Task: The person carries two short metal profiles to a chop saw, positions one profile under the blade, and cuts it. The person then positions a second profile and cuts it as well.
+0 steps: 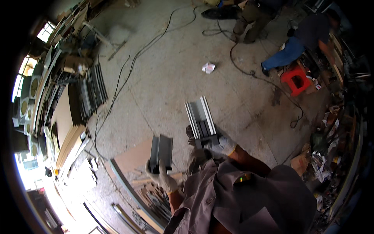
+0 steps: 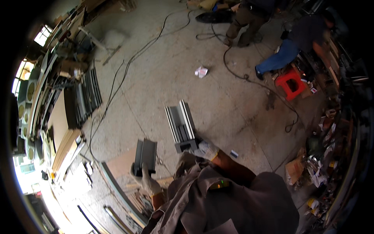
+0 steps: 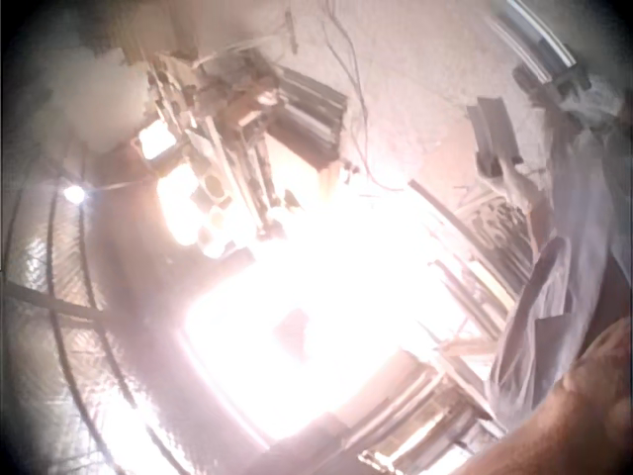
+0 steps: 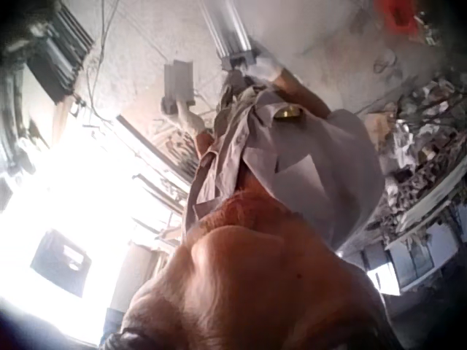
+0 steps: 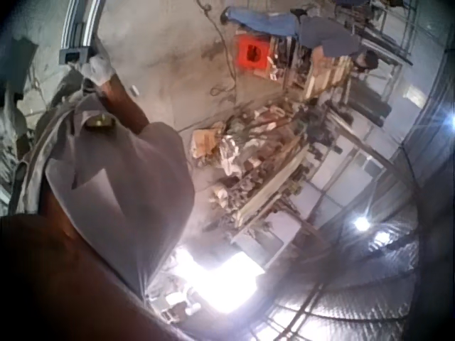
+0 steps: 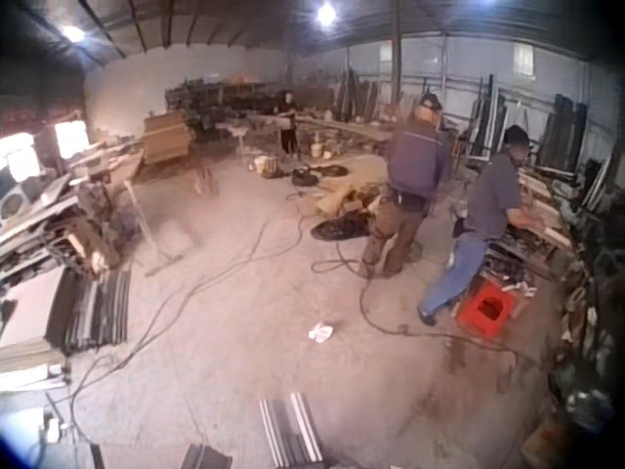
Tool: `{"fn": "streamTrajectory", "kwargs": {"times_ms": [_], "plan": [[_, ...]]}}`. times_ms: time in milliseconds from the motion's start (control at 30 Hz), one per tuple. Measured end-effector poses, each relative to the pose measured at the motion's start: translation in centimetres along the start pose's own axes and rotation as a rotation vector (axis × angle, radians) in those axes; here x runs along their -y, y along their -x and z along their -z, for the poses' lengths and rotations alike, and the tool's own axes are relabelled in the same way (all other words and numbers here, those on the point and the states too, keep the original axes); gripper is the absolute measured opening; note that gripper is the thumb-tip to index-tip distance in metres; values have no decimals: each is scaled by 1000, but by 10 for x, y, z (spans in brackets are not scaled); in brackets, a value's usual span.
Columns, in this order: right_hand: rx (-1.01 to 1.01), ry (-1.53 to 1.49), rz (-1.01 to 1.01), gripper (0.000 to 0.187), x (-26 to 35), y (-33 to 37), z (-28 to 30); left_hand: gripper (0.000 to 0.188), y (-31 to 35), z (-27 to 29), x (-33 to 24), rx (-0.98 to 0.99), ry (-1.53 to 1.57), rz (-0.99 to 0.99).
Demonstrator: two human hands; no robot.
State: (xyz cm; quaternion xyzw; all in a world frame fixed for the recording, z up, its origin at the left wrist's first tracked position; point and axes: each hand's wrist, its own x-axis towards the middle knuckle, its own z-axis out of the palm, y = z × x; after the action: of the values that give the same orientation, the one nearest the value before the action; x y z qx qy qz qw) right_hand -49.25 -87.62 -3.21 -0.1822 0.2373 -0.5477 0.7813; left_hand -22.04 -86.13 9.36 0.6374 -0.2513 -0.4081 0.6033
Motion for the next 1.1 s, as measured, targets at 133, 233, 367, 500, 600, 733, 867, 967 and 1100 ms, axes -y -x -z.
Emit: {"fn": "streamTrajectory", "kwargs": {"times_ms": [133,233,367,500,600,733,867,967,1100], "plan": [[-171,165,-6,44,21,-64,41,50,-78,-56,7,-8,-15,-40],[-43,-638,-59,40,95,-111,20,51,-130,-116,2,51,-9,22],[-160,-573,123,35,171,-160,20,53,-204,-241,-25,276,12,41],[-390,-513,225,38,249,-190,34,56,-265,-374,-41,533,-116,-1],[-382,-302,430,48,281,-212,65,56,-298,-478,-38,708,-108,-2],[-501,-474,467,49,324,-238,140,54,-309,-614,-22,846,-10,41],[-554,-522,455,48,430,-272,172,51,-285,-719,-31,838,-43,200],[-464,-461,467,47,533,-299,188,52,-282,-795,-23,806,-37,223],[-588,-438,499,45,649,-336,234,50,-289,-891,-6,816,-48,260]]}}
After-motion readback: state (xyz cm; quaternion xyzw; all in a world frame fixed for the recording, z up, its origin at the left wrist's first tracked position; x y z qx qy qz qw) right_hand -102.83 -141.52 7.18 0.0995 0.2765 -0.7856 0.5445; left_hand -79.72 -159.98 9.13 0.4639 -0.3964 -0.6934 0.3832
